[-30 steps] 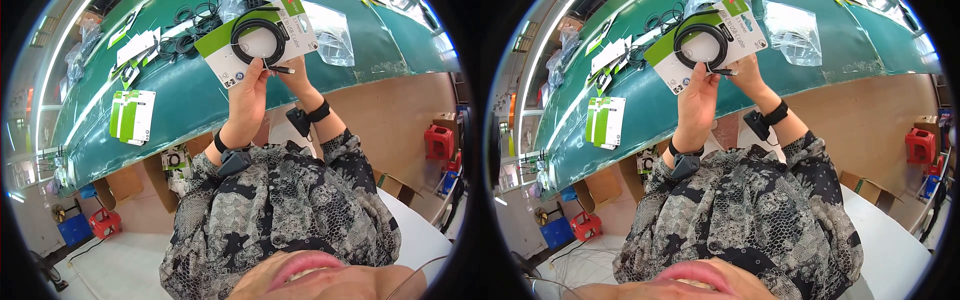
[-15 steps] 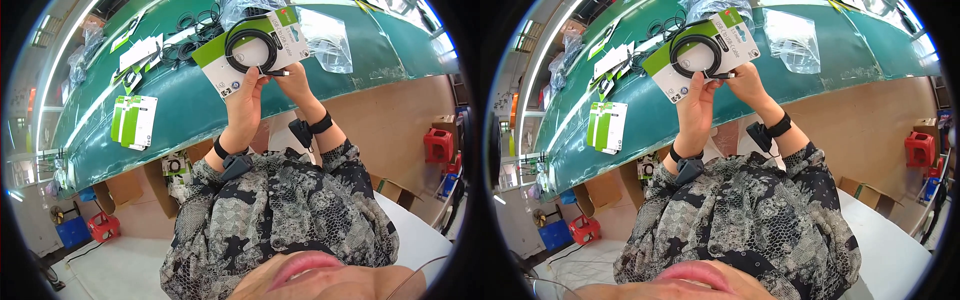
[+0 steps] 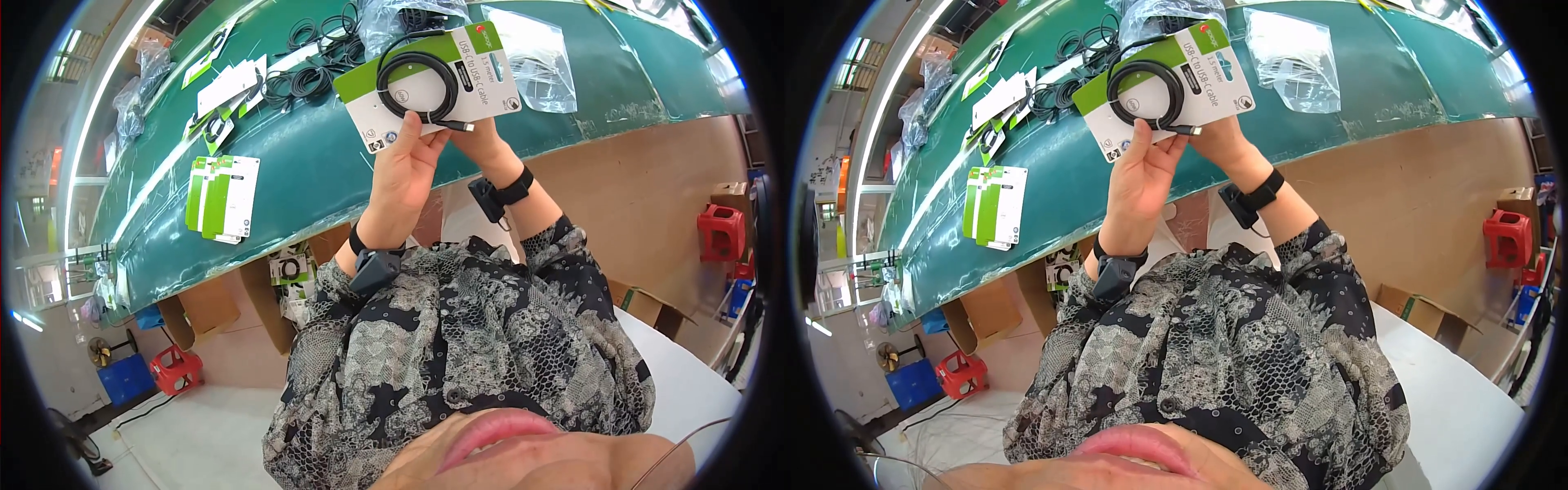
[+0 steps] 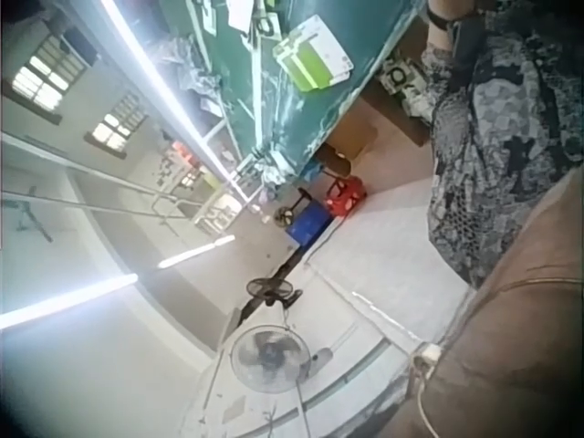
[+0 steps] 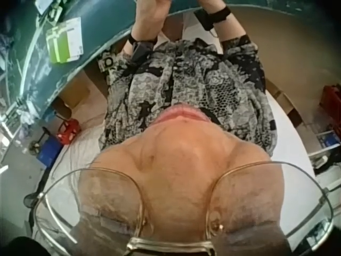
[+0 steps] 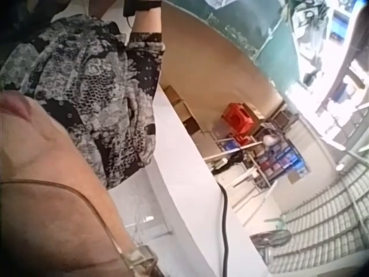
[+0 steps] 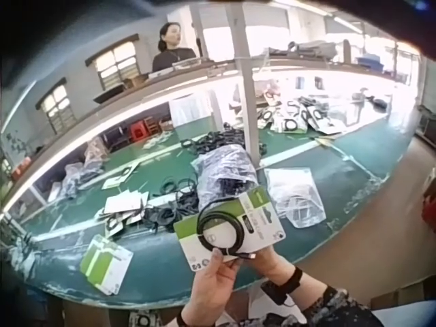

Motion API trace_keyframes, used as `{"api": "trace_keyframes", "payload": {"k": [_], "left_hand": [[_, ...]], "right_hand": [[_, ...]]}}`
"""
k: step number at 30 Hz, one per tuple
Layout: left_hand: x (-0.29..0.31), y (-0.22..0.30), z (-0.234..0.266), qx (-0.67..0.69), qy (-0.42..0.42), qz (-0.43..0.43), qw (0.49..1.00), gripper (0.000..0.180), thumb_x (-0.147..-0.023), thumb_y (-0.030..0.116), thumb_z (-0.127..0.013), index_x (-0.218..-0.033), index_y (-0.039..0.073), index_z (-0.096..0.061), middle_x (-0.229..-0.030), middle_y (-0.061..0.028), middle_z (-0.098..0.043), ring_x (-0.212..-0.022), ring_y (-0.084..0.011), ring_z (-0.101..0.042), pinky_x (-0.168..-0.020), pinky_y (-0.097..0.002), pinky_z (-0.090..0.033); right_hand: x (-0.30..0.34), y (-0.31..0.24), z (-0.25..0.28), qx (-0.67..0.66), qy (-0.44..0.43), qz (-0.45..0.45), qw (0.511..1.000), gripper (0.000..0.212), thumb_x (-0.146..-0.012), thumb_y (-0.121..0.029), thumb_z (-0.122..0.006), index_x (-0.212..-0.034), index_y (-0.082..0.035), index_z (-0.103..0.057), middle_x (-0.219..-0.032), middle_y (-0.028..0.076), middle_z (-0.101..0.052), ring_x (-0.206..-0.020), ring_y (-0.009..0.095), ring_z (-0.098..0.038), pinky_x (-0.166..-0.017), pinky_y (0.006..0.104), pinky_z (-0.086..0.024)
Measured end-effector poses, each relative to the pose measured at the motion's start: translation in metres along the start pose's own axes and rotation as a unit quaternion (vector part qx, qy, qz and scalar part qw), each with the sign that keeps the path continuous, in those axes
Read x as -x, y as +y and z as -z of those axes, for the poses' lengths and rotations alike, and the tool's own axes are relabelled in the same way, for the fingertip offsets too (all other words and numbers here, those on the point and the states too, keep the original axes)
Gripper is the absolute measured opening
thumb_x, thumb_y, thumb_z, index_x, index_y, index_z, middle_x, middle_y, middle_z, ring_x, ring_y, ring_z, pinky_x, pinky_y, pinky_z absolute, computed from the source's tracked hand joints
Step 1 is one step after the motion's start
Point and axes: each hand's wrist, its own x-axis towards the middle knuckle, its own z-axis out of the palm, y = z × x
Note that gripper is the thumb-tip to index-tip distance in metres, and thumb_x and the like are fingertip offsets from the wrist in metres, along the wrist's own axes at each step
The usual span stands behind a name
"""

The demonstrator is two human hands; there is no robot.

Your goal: The person picks up a USB cable and a cardboard backing, then threads a plastic tie through the backing and around the cable to secure them together. After pulling the tie tight, the person sets the assembly aside and repeats the process with another cable and backing.

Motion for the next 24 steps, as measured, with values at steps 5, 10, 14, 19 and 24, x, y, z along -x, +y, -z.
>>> {"api": "trace_keyframes", "payload": {"k": [5,10,14,19,24], "left_hand": [[-0.019,0.012,0.015,-0.005,-0.017,-0.056,0.998,0.034,-0.089,0.011,-0.059,-0.121,0.009,-0.048,-0.111,-0.0052,-0.059,-0.101,-0.0204,-0.057,-0.088,-0.0382,-0.047],[-0.02,0.003,0.028,-0.105,-0.067,-0.108,0.986,0.037,-0.091,0.014,-0.057,-0.125,0.007,-0.045,-0.117,-0.0069,-0.056,-0.105,-0.0217,-0.056,-0.093,-0.0377,-0.043],[0.019,0.025,0.029,-0.101,-0.145,-0.031,0.984,0.041,-0.093,0.021,-0.054,-0.128,0.003,-0.041,-0.121,-0.0083,-0.053,-0.107,-0.0219,-0.054,-0.095,-0.0358,-0.041],[0.018,0.078,0.028,-0.173,-0.146,0.074,0.971,0.042,-0.093,0.027,-0.053,-0.123,-0.002,-0.045,-0.115,-0.0092,-0.056,-0.101,-0.02,-0.057,-0.09,-0.0342,-0.044],[-0.012,0.091,0.049,-0.334,-0.206,0.187,0.901,0.038,-0.094,0.029,-0.052,-0.115,-0.003,-0.052,-0.103,-0.0088,-0.062,-0.089,-0.0173,-0.061,-0.075,-0.031,-0.051]], "right_hand": [[-0.009,-0.002,-0.005,-0.003,-0.051,-0.064,0.997,0.028,-0.08,-0.009,-0.063,-0.107,-0.002,-0.059,-0.098,0.011,-0.063,-0.085,0.027,-0.061,-0.073,0.034,-0.048],[-0.014,-0.03,0.005,-0.462,-0.026,-0.349,0.815,0.031,-0.091,-0.022,-0.056,-0.114,-0.001,-0.054,-0.091,0.006,-0.062,-0.075,0.014,-0.057,-0.066,0.0276,-0.046],[-0.026,-0.031,0.022,-0.505,0.05,-0.407,0.759,0.032,-0.095,-0.026,-0.05,-0.114,-0.002,-0.054,-0.083,0.003,-0.06,-0.064,0.008,-0.053,-0.056,0.0236,-0.044],[-0.032,-0.016,0.045,-0.384,-0.091,-0.417,0.819,0.031,-0.095,-0.027,-0.05,-0.114,-0.003,-0.055,-0.078,0.0,-0.058,-0.056,0.004,-0.048,-0.047,0.0189,-0.04],[-0.046,-0.021,0.047,-0.312,-0.246,-0.374,0.838,0.031,-0.094,-0.028,-0.051,-0.111,-0.004,-0.057,-0.077,-0.001,-0.057,-0.054,0.002,-0.048,-0.046,0.0168,-0.04]]}}
